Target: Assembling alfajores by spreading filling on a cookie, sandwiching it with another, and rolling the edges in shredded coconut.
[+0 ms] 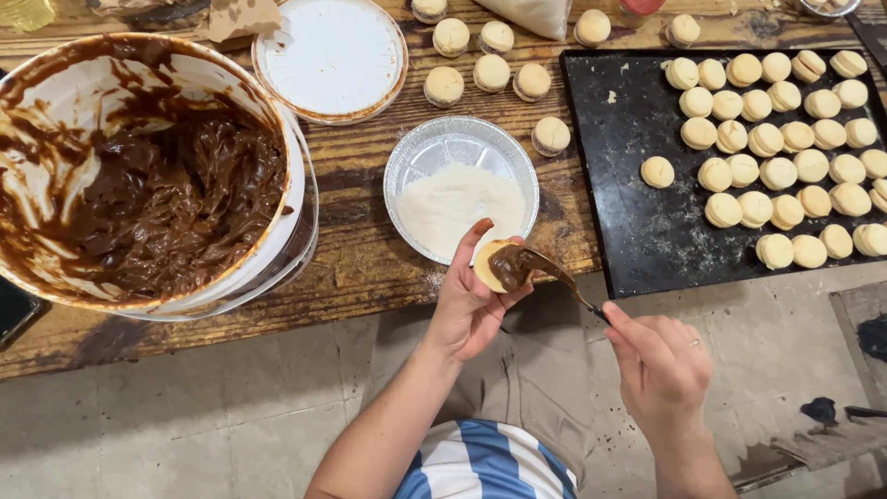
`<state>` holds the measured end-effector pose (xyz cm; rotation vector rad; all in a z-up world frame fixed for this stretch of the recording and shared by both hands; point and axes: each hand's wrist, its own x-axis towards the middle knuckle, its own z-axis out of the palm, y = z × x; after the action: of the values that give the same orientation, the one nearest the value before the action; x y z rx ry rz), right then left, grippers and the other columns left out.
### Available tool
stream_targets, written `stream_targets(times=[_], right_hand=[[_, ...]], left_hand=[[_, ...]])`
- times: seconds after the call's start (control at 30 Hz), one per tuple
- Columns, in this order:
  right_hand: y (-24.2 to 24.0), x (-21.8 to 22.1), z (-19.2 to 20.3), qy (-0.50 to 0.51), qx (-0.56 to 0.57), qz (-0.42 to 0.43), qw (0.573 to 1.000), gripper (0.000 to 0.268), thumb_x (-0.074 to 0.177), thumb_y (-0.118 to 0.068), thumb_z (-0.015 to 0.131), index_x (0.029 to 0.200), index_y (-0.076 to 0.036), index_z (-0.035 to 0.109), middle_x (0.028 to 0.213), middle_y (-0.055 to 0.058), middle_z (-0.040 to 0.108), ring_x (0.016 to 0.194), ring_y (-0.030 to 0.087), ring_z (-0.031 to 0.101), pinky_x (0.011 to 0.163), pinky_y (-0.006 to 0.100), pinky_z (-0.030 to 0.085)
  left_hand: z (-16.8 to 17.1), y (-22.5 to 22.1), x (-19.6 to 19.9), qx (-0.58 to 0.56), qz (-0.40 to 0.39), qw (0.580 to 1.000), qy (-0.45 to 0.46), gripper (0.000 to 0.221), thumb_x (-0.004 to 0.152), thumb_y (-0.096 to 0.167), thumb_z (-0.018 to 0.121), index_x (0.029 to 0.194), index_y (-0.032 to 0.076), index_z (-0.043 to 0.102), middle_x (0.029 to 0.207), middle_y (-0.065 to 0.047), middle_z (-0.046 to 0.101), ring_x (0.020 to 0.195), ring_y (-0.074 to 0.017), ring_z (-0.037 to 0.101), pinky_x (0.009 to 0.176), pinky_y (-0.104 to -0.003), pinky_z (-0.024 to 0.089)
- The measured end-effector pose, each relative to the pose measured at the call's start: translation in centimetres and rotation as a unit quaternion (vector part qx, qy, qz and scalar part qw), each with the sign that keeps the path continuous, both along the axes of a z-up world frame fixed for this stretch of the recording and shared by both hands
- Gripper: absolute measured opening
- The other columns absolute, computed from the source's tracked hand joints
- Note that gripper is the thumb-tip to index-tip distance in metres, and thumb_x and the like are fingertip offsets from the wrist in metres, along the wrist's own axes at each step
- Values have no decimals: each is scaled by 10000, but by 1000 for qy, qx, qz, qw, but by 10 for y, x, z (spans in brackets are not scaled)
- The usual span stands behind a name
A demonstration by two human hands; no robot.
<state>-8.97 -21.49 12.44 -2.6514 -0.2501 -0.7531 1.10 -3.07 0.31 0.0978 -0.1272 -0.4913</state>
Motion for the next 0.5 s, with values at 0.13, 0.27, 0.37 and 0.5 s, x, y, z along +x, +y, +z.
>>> stream_targets(times=[0.13,0.27,0.37,0.5], right_hand=[[-7,-4,-1,-21,-7,-1,1000,263,890,-48,773,1150,-67,737,824,70,657,702,252,580,679,377,446],[-5,-1,-9,-39,62,6,997,226,958,-41,739,1180,-70,706,896,89,672,794,253,633,685,329,481],[-2,3,-8,-45,75,15,996,216,954,-37,742,1166,-57,705,884,95,680,775,246,633,672,330,473],[2,9,-3,-42,83,20,995,214,946,-52,748,1155,-62,707,892,91,692,767,235,632,712,343,473]], left_hand=[[0,-4,2,-5,5,1000,6,1049,799,239,900,1627,154,263,1486,-158,545,1265,-268,630,1039,-448,571],[0,-7,2,-6,-19,1000,-17,1062,799,272,895,1629,163,242,1477,-146,544,1259,-349,638,1030,-451,568],[2,-8,0,-5,-31,999,-29,1086,807,294,889,1646,162,212,1433,-141,574,1277,-366,634,1034,-454,567],[5,-5,0,-2,-36,999,-35,1107,810,312,879,1656,165,180,1378,-160,621,1272,-354,636,1036,-449,568]])
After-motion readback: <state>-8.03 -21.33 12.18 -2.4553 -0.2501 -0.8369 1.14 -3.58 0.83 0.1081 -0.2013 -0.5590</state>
